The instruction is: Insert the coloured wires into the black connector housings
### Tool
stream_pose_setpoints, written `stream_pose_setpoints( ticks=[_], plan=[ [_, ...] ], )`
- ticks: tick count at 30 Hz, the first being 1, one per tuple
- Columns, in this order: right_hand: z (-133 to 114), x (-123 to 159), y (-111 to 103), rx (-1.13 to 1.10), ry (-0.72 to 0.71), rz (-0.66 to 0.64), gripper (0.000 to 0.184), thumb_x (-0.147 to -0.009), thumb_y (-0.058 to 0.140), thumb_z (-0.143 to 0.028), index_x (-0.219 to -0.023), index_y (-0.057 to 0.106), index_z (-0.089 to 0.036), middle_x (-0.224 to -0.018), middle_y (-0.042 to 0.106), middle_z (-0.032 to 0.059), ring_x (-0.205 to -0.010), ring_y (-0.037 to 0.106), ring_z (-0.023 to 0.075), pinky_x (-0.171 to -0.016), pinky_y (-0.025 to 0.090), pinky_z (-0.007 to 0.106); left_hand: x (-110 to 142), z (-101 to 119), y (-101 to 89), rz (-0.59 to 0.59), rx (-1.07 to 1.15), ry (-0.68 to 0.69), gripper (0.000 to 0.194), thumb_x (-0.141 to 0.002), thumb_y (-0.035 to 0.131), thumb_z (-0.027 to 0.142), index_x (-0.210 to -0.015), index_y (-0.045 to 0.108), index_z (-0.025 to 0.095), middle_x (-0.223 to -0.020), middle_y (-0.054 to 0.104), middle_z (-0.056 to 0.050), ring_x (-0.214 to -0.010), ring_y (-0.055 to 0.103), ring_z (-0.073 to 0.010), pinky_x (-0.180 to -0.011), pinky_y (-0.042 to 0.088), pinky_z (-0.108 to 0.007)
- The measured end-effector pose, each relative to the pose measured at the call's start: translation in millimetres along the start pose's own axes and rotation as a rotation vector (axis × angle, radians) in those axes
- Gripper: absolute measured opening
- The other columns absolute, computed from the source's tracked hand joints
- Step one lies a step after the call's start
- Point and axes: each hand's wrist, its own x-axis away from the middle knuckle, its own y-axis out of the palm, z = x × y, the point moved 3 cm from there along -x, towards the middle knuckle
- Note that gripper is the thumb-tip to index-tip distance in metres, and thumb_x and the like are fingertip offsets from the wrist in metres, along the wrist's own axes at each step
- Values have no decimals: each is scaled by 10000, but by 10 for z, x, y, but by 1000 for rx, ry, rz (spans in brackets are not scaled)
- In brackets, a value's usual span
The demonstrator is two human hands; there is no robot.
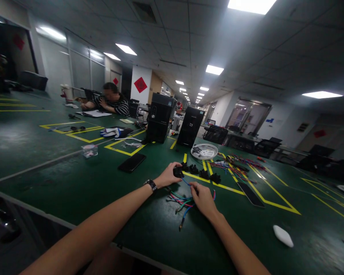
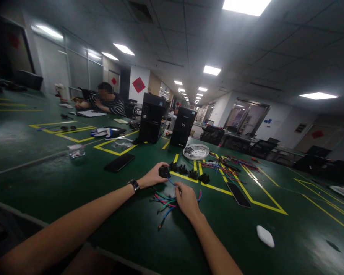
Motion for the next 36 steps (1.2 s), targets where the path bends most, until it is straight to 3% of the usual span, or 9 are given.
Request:
stream_pose_setpoints(
  ticks=[5,10,16,21,27,33,36],
  plan=[
    [-36,7,-2,13,10,-5,304,-915,396,-231,-1067,651,-168,-886,716,70,-823,670,208,-733,474,284,-1,65,-7,55,-58,87,532,-591,715,106,-1093,563,198,-1138,489,-69,-1100,497,-221,-1008,385,-358],
    [-9,12,16,19,40,2,316,-916,385,-223,-1053,664,-166,-901,721,77,-843,675,217,-762,478,300,12,84,-14,37,-43,97,573,-616,737,149,-1154,551,214,-1179,433,-80,-1112,493,-223,-1021,382,-358],
    [-23,17,4,15,39,-29,315,-913,395,-224,-1065,667,-178,-931,723,73,-871,673,218,-791,479,305,16,126,4,53,-14,137,452,-736,642,179,-1172,530,211,-1211,445,-91,-1182,459,-229,-1079,327,-380],
    [-83,23,-4,21,29,-23,316,-914,401,-220,-1082,666,-179,-974,723,78,-911,670,215,-836,476,306,28,166,33,112,-7,163,430,-732,602,121,-1149,533,201,-1220,473,-96,-1188,470,-229,-1073,338,-385],
    [-153,36,-5,15,24,-26,312,-913,416,-207,-1090,673,-182,-1047,715,75,-971,661,210,-881,469,303,5,54,120,85,226,2,517,-749,581,124,-1247,461,196,-1242,555,-95,-1149,534,-212,-1014,404,-375],
    [-169,45,12,31,37,-29,311,-917,418,-202,-1091,676,-187,-1061,714,67,-987,660,204,-889,467,301,-8,-42,186,95,289,-154,331,-731,586,127,-1061,563,148,-1044,659,-76,-998,603,-208,-894,471,-351],
    [-159,52,18,40,26,-21,311,-918,415,-198,-1089,675,-193,-1056,716,59,-982,660,194,-891,464,291,-2,-74,228,94,369,-214,316,-729,582,107,-1041,562,149,-1053,671,-75,-997,610,-201,-888,476,-338]
  ],
)
